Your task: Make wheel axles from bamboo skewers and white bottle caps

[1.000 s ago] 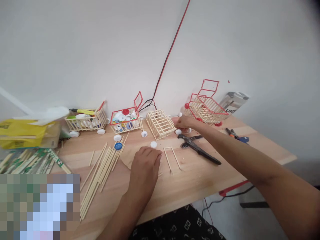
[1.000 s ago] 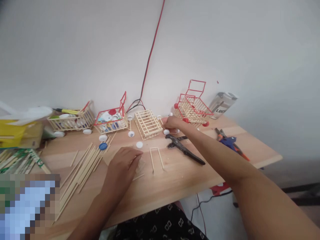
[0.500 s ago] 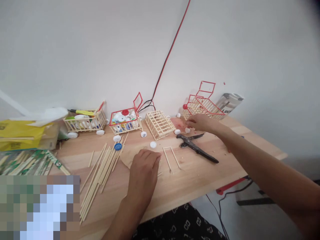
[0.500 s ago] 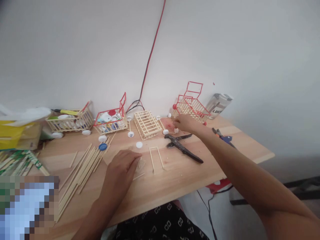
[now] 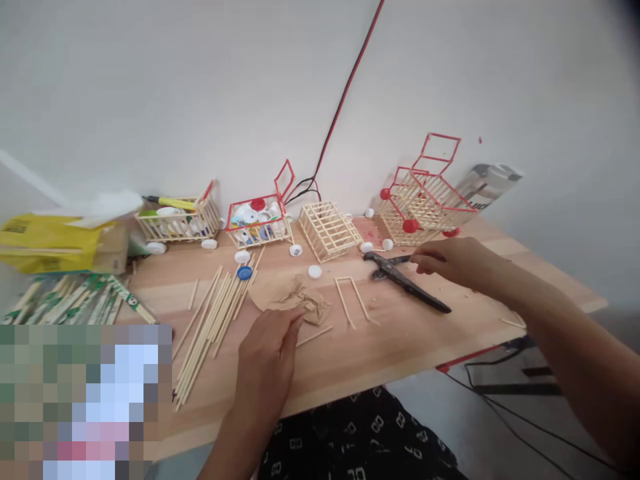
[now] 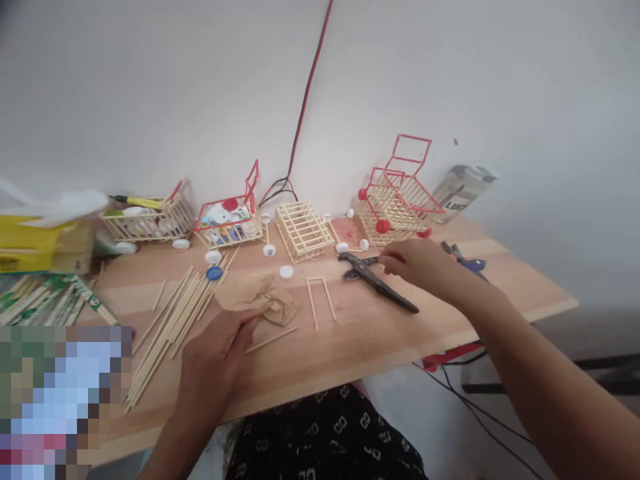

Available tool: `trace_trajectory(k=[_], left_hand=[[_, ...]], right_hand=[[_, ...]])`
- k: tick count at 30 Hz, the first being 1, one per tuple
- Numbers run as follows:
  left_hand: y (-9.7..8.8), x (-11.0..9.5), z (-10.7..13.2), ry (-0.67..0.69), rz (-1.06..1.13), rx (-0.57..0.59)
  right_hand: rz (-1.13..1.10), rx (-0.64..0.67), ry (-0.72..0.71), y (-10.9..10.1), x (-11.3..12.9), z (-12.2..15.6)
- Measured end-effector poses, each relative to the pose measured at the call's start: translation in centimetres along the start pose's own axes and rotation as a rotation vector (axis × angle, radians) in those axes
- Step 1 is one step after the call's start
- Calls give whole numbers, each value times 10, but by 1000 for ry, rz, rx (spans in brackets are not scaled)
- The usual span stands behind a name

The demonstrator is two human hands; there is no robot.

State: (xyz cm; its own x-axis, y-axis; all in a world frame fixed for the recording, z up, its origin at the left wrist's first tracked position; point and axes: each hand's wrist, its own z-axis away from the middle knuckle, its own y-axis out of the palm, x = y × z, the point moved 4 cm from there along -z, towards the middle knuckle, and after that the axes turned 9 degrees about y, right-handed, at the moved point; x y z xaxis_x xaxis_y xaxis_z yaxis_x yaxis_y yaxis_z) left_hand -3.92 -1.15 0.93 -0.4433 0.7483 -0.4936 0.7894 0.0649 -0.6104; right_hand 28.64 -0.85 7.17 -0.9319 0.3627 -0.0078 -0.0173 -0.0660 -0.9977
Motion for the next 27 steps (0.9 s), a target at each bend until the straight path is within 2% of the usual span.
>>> trace_trajectory(k=[5,8,10,13,15,17,18,20,23,27], left_hand=[[1,1,14,-26,-24,31],[0,0,22,-25,-5,35],[-1,-2,25,-41,-5,21],[-1,-13,24,-20,29,29],[5,-28,22,53,124,117],[13,-43,21,69,258,239],[19,-49,22,43,329,314],[25,-57,22,-4,449,368],[33,-61,25,-130,541,433],[38,-62,25,-196,523,419]], right_hand=[[-105,50,-154,11,22,29],[-193,27,-297,17,41,52],[-266,101,-426,22,57,71],[-368,325,-645,27,86,102],[-406,443,-715,28,103,119],[-450,519,-784,27,114,132],[-463,546,-809,27,117,136],[-482,581,-834,25,117,141],[-502,608,-796,22,105,142],[-515,575,-708,18,84,139]])
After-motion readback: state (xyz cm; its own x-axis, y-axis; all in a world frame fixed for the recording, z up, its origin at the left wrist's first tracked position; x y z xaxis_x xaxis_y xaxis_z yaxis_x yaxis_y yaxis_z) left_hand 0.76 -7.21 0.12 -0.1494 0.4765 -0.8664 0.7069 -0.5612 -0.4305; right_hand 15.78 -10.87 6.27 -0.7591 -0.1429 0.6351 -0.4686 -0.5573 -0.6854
